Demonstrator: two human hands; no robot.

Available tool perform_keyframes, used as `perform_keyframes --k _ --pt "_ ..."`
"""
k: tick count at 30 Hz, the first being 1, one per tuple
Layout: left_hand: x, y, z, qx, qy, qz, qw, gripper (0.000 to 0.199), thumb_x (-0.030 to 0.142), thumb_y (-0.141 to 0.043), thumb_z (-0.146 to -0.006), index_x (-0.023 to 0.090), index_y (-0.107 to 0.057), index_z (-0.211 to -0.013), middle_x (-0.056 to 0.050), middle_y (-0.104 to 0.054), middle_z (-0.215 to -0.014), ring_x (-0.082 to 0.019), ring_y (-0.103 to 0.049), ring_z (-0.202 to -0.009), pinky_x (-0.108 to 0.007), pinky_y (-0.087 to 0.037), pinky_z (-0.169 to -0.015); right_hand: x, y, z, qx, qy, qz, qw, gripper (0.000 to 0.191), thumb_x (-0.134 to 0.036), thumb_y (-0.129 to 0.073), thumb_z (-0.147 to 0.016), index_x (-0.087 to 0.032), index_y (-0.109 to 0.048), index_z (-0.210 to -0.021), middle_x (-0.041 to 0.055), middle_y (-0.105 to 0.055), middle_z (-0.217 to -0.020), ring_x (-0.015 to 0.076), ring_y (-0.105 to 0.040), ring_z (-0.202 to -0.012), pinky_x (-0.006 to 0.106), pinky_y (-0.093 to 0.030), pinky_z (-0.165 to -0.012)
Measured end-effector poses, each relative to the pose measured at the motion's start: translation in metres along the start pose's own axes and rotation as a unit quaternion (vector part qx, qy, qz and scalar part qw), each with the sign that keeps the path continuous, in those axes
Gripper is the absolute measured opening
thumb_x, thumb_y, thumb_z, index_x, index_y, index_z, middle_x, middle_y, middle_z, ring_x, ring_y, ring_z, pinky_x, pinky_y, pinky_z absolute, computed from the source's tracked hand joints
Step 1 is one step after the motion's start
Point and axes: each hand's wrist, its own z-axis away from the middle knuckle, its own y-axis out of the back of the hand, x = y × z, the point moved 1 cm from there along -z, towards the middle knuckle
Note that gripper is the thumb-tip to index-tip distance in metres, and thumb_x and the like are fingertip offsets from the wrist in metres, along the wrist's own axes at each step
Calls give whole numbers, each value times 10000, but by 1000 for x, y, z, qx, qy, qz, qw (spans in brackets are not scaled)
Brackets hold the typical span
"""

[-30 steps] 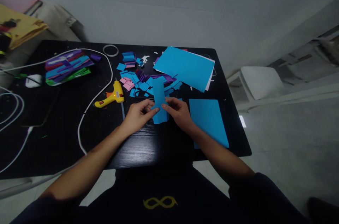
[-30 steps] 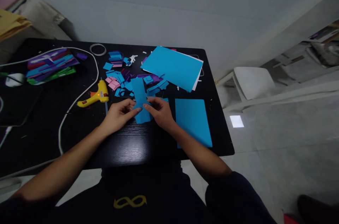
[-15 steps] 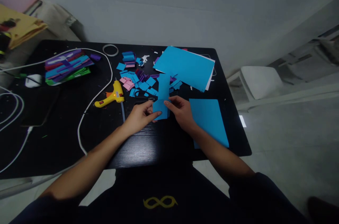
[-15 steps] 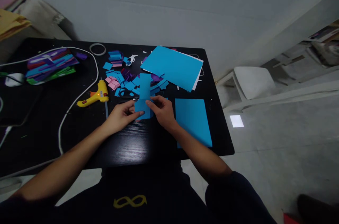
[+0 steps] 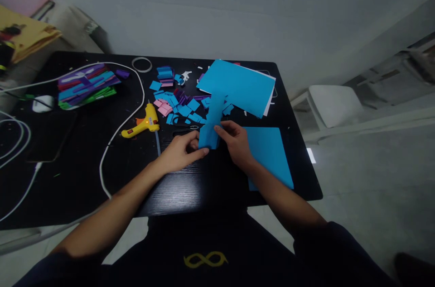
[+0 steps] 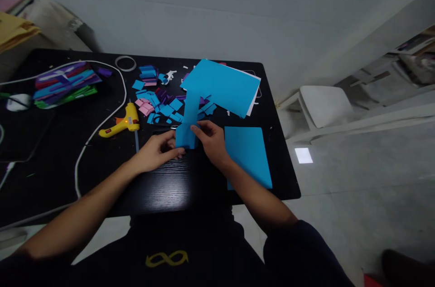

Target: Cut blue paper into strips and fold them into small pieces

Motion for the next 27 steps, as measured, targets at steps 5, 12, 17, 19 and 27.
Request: perform_keyframes --k 5,12,17,19,27 --pt "6 3 -1 103 -30 -25 994 217 403 -683 -918 187 -671 -933 57 -551 -652 -105 -509 -578 -226 -419 -571 4 -5 4 -68 -1 0 998 284 -449 -873 -723 -222 -753 -844 10 -759 -874 205 -696 -853 371 -582 -844" --pt "4 2 -2 170 -52 16 984 208 377 -741 -868 189 -711 -951 -8 -693 -794 -141 -624 -694 -261 -523 -672 6 -6 5 -94 18 2 995 282 -456 -879 -717 -238 -769 -857 18 -788 -940 232 -733 -919 406 -599 -879" --pt "12 8 -1 213 -134 -44 967 67 264 -737 -861 216 -779 -881 -54 -751 -946 -196 -694 -898 -339 -554 -856 3 -4 6 -118 71 16 990 225 -404 -824 -809 -269 -782 -984 43 -781 -1099 262 -713 -1108 454 -541 -1048" --pt "13 10 0 222 -157 -56 961 62 232 -732 -865 230 -794 -871 -58 -751 -981 -209 -699 -951 -369 -550 -907 3 -2 6 -91 103 33 990 218 -375 -802 -830 -274 -769 -1021 55 -752 -1160 260 -683 -1167 439 -530 -1065" --pt "5 14 0 277 -173 -130 936 106 180 -763 -846 272 -807 -814 -41 -726 -1214 -262 -636 -1170 -467 -490 -1051 5 -6 4 -80 -4 -21 997 338 -506 -756 -863 -256 -642 -1060 -3 -705 -848 180 -696 -766 357 -608 -760"
